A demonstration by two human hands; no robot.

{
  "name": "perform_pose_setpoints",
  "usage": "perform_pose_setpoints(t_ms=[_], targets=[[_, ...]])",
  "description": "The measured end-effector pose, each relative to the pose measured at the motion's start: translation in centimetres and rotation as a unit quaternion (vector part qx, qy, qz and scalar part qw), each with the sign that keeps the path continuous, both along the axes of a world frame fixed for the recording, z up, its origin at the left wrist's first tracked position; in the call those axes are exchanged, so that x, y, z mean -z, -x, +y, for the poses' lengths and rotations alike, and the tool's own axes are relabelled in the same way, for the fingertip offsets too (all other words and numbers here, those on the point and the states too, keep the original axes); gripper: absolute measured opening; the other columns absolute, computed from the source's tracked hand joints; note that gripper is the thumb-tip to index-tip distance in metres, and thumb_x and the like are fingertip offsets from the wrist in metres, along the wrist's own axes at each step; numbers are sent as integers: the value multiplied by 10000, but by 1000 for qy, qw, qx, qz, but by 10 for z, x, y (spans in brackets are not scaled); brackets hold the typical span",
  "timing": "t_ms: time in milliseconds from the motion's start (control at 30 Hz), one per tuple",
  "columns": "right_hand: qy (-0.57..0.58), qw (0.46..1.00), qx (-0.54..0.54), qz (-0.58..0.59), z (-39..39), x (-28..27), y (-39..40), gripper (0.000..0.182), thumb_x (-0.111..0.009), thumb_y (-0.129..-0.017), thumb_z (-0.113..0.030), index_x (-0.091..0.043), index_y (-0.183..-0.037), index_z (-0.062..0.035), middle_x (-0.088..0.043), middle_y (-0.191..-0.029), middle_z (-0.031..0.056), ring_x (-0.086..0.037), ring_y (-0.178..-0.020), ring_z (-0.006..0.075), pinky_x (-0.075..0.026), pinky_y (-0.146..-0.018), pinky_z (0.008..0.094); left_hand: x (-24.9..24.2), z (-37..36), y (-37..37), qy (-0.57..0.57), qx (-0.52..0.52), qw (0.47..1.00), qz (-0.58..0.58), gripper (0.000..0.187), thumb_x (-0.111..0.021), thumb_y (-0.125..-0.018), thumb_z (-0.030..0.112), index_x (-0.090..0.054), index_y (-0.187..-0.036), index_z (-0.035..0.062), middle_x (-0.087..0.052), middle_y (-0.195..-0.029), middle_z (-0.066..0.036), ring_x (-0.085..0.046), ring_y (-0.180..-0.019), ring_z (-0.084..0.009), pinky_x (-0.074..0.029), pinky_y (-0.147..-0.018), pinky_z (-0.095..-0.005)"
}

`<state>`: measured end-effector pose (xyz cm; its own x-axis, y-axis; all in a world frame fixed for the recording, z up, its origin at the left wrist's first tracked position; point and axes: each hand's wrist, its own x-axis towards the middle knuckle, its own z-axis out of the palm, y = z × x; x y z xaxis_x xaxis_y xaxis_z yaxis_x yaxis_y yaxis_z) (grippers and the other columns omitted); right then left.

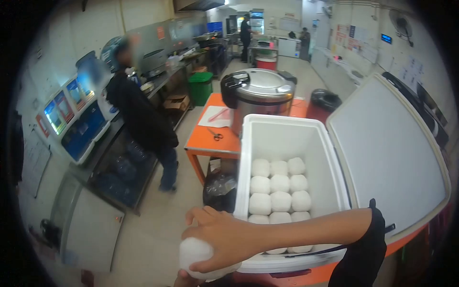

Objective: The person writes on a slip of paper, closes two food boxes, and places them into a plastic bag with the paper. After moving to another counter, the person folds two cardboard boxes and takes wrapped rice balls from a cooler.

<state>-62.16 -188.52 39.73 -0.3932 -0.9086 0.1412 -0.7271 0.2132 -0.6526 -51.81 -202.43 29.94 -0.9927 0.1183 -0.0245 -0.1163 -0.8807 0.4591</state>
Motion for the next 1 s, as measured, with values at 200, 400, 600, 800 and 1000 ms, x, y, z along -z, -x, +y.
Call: perform_pose_setpoints(t_ms=[200,400,600,800,1000], targets=[[18,999,-36,34,-8,11,-20,481,-566,-789,-448,-538,-1059,-51,-459,-1040,114,-452,-993,258,-360,-784,417,23,-24,-18,46,-44,990,-126,556,-519,-839,341,-348,-1269,32,-469,-1156,-132,-515,-1013,-239,-444,-836,-379],[-19,998,-66,-3,-9,6,-46,560,-633,-727,-439,-505,-1095,-36,-479,-1022,130,-447,-950,268,-333,-807,371,42,-36,-20,83,-30,976,-199,520,-524,-837,337,-384,-1236,33,-497,-1100,-118,-537,-953,-228,-462,-791,-363],[67,997,28,-32,8,17,-27,414,-577,-796,-395,-541,-1007,-41,-481,-985,127,-494,-918,283,-379,-770,410,78,-47,-35,141,13,954,-263,486,-529,-835,332,-421,-1203,34,-524,-1043,-104,-558,-893,-217,-480,-747,-347],[-241,907,343,39,130,49,71,89,-545,-756,-64,-611,-809,-35,-629,-746,94,-599,-679,213,-463,-597,318,31,-60,-14,-29,230,846,-480,318,-573,-785,214,-439,-1014,40,-545,-840,-202,-604,-765,-322,-529,-622,-380],[-421,907,-10,22,191,177,12,234,-533,-752,-42,-581,-975,-93,-562,-1052,42,-561,-961,234,-465,-772,329,34,-26,-24,136,54,974,-171,322,-593,-757,336,-358,-946,222,-514,-945,-268,-563,-811,-503,-503,-655,-622]])
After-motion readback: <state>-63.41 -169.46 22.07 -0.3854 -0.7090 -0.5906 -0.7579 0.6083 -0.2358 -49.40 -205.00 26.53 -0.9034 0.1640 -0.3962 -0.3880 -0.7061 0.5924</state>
